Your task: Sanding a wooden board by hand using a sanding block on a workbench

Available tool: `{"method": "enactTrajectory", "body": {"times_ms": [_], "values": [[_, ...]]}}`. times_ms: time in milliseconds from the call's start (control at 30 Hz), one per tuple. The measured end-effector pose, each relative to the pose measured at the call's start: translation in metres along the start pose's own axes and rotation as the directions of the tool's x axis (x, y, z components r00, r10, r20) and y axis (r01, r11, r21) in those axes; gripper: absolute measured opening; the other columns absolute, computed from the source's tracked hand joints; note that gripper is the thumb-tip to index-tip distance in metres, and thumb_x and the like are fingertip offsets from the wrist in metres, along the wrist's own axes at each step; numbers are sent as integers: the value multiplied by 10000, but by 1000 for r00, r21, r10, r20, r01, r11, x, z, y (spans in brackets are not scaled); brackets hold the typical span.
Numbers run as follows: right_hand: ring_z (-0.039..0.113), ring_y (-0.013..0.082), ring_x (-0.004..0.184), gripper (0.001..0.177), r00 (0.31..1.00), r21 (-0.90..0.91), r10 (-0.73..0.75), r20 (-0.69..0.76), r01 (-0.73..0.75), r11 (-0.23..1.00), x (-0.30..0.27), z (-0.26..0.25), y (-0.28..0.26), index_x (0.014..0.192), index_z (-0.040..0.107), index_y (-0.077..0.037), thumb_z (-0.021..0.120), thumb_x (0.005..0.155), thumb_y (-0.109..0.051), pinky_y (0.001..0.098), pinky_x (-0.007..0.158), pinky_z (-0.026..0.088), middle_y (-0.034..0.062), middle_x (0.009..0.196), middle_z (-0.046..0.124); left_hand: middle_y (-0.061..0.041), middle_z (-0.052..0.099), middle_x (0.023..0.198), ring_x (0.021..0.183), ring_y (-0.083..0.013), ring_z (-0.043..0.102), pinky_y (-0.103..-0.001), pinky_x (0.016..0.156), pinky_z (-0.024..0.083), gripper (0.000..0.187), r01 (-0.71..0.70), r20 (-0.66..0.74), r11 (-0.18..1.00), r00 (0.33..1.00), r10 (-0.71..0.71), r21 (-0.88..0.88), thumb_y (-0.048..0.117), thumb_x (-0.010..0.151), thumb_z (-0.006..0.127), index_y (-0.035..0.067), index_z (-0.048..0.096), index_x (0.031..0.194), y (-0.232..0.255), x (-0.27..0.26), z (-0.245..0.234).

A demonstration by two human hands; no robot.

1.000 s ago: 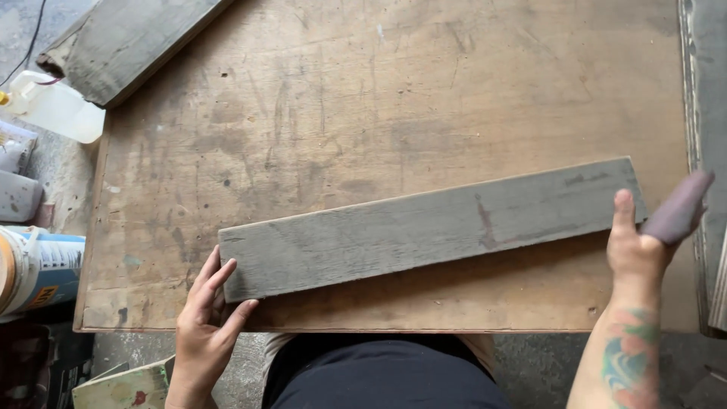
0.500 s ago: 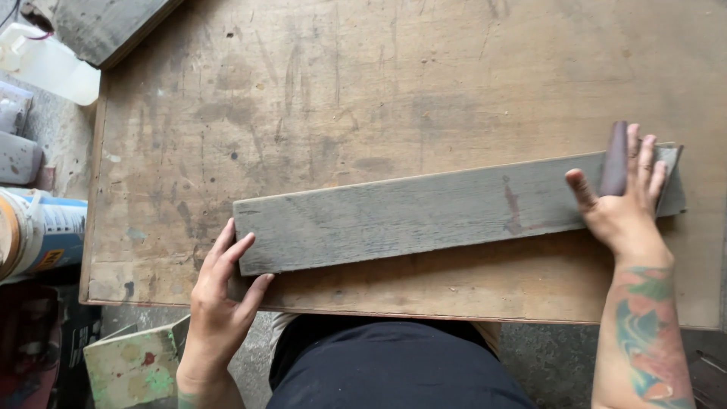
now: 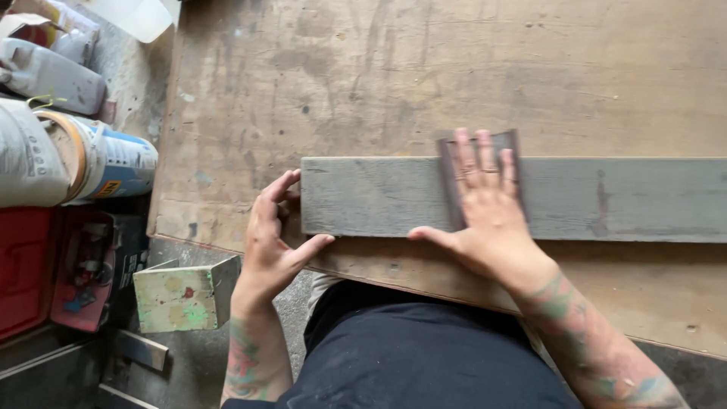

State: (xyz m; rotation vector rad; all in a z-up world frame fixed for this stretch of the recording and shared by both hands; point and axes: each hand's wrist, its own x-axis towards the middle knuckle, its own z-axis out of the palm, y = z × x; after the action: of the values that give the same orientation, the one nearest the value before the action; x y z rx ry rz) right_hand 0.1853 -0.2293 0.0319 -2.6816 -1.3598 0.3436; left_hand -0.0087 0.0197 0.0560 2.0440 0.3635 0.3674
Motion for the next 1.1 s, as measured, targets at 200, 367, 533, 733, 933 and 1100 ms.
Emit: {"method": "enactTrajectory", "body": {"times_ms": [200,367,533,733,933,1100], "values": [[-273,384,1457,1297,956,-93,-291,-20,288,953,53,12,-74,1565,-2,78,277,842,-961,549,1123,-262,263,1619,-173,-147,531,1469,1182,-242,607,-360,1038,538,936,-15,-7,1000,1000,16,16,82,706,858,37,380,1509,-4,0,-2],[-116,432,1503,1233,898,32,-410,-162,420,907,61,16,-120,1593,163,58,388,847,-899,583,1146,-197,283,1650,30,-178,536,1466,1181,-263,624,-381,1017,573,981,-35,-13,999,999,35,-1,148,703,894,30,366,1521,-13,-2,0],[49,375,1553,1101,844,224,-498,-198,533,816,32,-4,-117,1587,203,-4,456,853,-784,503,1274,73,209,1666,123,-199,503,1515,1368,-311,557,-379,1151,483,929,-19,-11,998,1000,18,-66,-13,702,788,22,346,1519,-11,-2,0],[-37,274,1542,1075,920,93,-367,-136,380,920,-12,2,-55,1606,215,-53,335,878,-834,486,1231,-80,125,1682,79,-189,503,1454,1250,-294,576,-409,1086,505,966,44,151,995,988,-31,-89,126,677,871,6,380,1501,10,8,-12],[-63,212,1564,1163,985,82,40,-165,-27,996,-69,13,26,1612,65,-91,436,818,-856,464,1274,-91,38,1702,-4,-225,534,1415,1266,-339,560,-425,1105,465,528,-23,-124,986,991,43,163,146,909,752,-57,537,1346,22,24,15],[5,307,1560,1054,920,237,357,-165,-314,919,-106,-15,78,1606,42,-126,250,835,-813,592,1244,-28,81,1698,27,-227,527,1444,1314,-381,474,-474,1122,384,444,-67,-157,913,978,141,402,149,945,763,-39,611,1318,22,38,38]]}}
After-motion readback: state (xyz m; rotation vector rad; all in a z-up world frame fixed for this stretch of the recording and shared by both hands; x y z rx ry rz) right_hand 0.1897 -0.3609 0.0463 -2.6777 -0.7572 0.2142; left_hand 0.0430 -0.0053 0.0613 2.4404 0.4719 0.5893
